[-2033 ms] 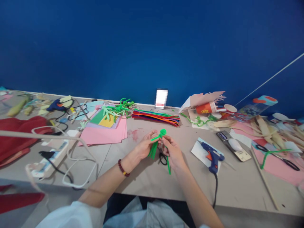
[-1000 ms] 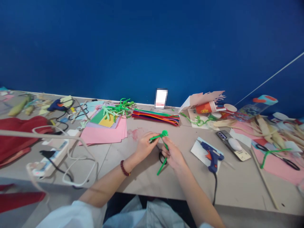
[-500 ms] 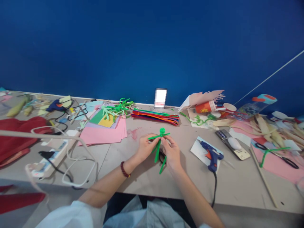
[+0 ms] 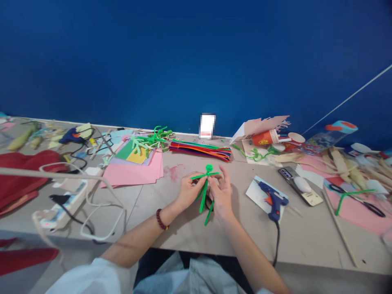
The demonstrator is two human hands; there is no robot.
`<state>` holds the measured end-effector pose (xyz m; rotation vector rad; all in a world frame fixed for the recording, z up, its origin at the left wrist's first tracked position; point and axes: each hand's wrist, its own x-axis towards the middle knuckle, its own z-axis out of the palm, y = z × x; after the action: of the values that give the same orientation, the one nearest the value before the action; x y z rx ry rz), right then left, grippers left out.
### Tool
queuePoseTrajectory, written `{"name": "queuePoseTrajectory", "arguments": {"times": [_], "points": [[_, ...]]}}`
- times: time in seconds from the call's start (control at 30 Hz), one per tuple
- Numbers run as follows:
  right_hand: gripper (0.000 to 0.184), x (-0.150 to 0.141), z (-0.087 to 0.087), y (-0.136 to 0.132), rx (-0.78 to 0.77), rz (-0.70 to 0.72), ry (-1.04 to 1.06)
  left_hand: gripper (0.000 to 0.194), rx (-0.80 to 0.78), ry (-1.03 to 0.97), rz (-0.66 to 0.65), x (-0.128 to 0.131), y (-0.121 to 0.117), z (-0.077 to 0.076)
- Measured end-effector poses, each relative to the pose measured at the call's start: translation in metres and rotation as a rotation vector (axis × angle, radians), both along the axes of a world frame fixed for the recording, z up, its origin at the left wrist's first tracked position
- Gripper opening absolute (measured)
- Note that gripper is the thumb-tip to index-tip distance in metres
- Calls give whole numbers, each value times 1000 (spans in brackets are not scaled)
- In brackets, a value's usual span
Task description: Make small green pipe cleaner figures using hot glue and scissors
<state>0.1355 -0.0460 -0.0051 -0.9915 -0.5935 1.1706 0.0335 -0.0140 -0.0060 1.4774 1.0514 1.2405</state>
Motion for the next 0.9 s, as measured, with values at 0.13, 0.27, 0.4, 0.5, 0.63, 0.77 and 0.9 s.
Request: {"name": "queuePoseTrajectory", "arguments": {"times": [0.13, 0.27, 0.4, 0.5, 0.63, 0.77, 0.9], "points": [[36, 1, -3, 0, 22, -20, -92, 19, 2, -4, 7, 2, -1, -2], [26, 2, -8, 1, -6, 13, -116, 17, 6, -11, 78, 3, -1, -9], [24, 4, -10, 2, -27, 61, -138, 16, 38, 6, 107, 2, 0, -10], [25, 4, -9, 2, -45, 77, -160, 18, 67, 20, 72, 0, -1, -6], [27, 4, -8, 1, -62, 75, -171, 21, 95, 69, 25, -2, 0, -3], [29, 6, -8, 1, -50, 68, -145, 20, 163, 158, -4, -7, 4, -5], [32, 8, -6, 1, -92, 96, -92, 17, 255, 232, -23, -12, 7, -8]]}}
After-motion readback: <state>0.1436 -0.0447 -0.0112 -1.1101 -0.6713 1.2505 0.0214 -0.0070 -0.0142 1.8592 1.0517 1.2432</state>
